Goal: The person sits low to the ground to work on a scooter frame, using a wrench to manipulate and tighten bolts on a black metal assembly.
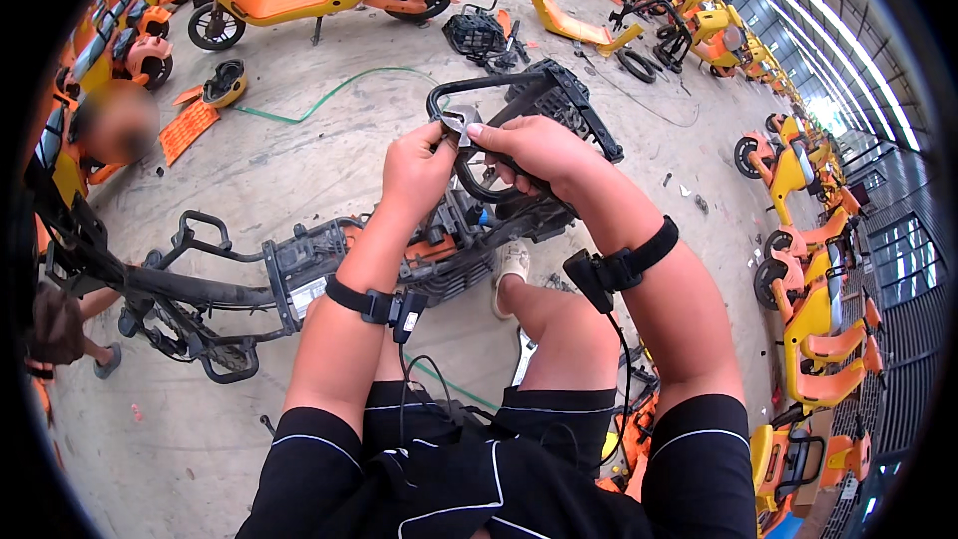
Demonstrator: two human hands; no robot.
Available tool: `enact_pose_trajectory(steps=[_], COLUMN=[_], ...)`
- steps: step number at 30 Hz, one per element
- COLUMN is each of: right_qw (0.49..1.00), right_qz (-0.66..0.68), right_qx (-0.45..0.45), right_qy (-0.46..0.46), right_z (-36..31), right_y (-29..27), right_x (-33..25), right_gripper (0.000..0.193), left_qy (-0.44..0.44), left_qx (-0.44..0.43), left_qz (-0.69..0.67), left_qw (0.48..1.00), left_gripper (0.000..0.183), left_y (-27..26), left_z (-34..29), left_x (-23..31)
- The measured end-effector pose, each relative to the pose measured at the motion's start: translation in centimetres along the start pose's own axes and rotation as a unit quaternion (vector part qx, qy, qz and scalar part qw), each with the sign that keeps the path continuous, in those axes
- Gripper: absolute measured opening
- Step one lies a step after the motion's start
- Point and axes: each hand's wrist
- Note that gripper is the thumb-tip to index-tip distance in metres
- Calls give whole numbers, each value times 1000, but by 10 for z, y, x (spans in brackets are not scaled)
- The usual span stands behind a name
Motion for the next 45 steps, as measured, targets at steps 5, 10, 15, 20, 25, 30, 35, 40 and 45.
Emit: enact_pose_trajectory(steps=[5, 10, 15, 20, 25, 30, 35, 40, 45], right_qw=[1000, 999, 1000, 999, 992, 950, 947, 941, 945], right_qz=[1, 51, 12, -13, -99, -253, -257, -309, -282], right_qx=[17, 12, 24, 39, 68, 78, 76, 59, 73], right_qy=[9, 15, 14, 0, -28, -168, -179, -123, -150], right_z=[1, -1, 3, 0, 0, 12, 9, 13, 12], right_y=[6, 7, 8, 8, 14, 1, 10, 18, 14], right_x=[0, -1, 1, 3, -4, 8, -6, -20, -20], right_gripper=[55, 57, 57, 61, 63, 74, 63, 53, 55], left_qy=[2, -13, -6, -7, 15, 5, 14, 57, 55], left_qx=[4, 5, -3, -1, 19, 24, 37, 39, 48], left_qz=[2, -38, -15, -9, -8, -11, -7, 50, -9], left_qw=[1000, 999, 1000, 1000, 1000, 1000, 999, 996, 997], left_gripper=[20, 22, 22, 22, 22, 22, 22, 21, 20], left_y=[-1, 0, 0, 1, 0, 3, 4, 2, 8], left_z=[-2, -1, 0, 0, -2, -3, -4, -3, -2], left_x=[4, 1, -3, -3, -5, -2, -3, -9, -8])
Point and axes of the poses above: each hand's wrist, its own z-axis towards the middle knuckle, its own y-axis out of the palm, x = y × z, and after that the axes turned 2 degrees about z, right-handed
